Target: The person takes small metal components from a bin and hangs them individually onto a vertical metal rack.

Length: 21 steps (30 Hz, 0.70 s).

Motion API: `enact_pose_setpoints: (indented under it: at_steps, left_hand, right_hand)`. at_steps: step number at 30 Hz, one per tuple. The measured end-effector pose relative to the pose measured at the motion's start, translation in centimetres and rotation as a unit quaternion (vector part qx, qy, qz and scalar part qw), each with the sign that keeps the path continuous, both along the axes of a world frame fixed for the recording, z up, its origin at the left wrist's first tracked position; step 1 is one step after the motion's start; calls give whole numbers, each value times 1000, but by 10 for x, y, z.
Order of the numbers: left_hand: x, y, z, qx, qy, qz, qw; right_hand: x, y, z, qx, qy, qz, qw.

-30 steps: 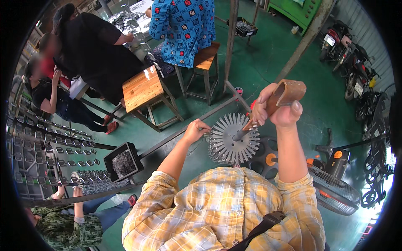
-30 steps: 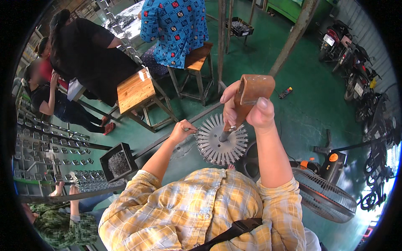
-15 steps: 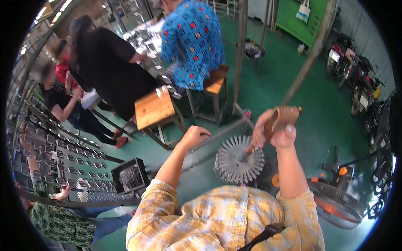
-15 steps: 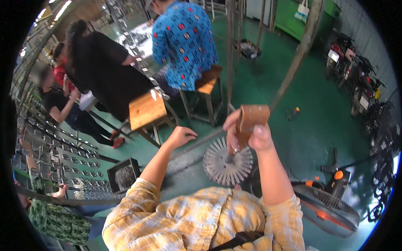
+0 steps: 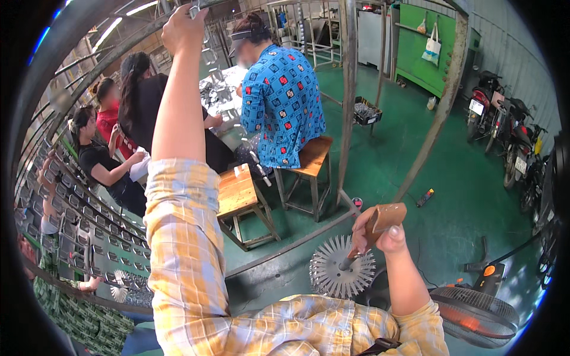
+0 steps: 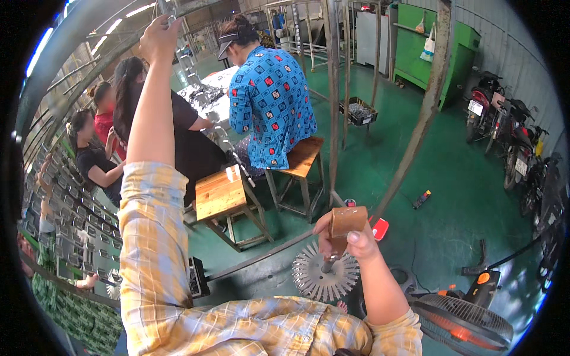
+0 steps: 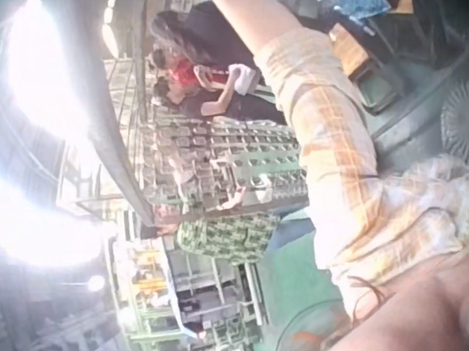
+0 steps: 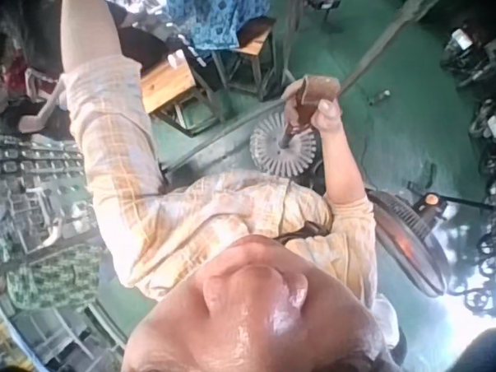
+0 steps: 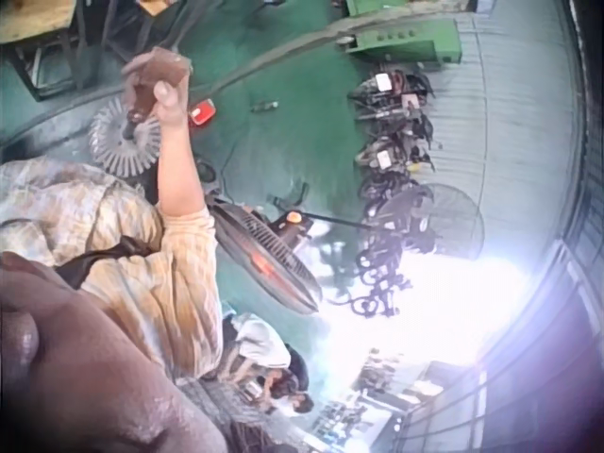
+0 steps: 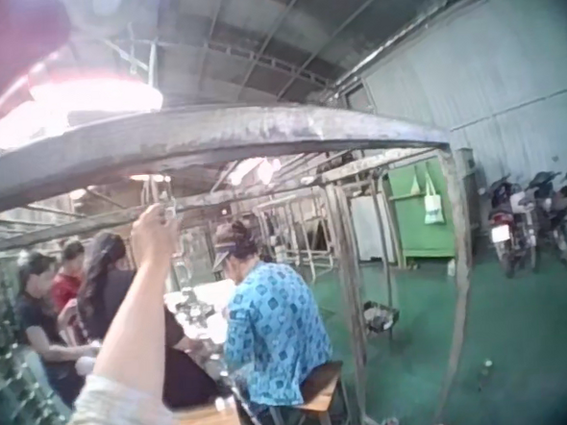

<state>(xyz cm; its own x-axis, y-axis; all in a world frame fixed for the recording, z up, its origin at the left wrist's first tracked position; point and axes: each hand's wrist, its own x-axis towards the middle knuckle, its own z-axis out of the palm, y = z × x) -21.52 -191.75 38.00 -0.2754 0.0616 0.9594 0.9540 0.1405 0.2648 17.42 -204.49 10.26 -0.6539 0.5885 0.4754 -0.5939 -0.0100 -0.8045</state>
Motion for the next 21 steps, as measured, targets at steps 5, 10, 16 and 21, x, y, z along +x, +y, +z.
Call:
enact_pose_setpoints:
  at_steps: [5,10,16,21]
  left_hand:
    - [-2,10,23,-51,-74,44,995]
    - [-8,11,30,-45,-59,30,997]
    - [-16,10,33,3,-47,-70,996]
    - [-13,-5,29,-31,-63,-153,986]
  right_hand:
    - [-5,-6,4,-35,-15,19,999]
    - [-6,-9,9,-40,-20,11,999]
    - [-11,-9,11,-44,-25,19,999]
    - [-18,-7,11,-48,-18,29,998]
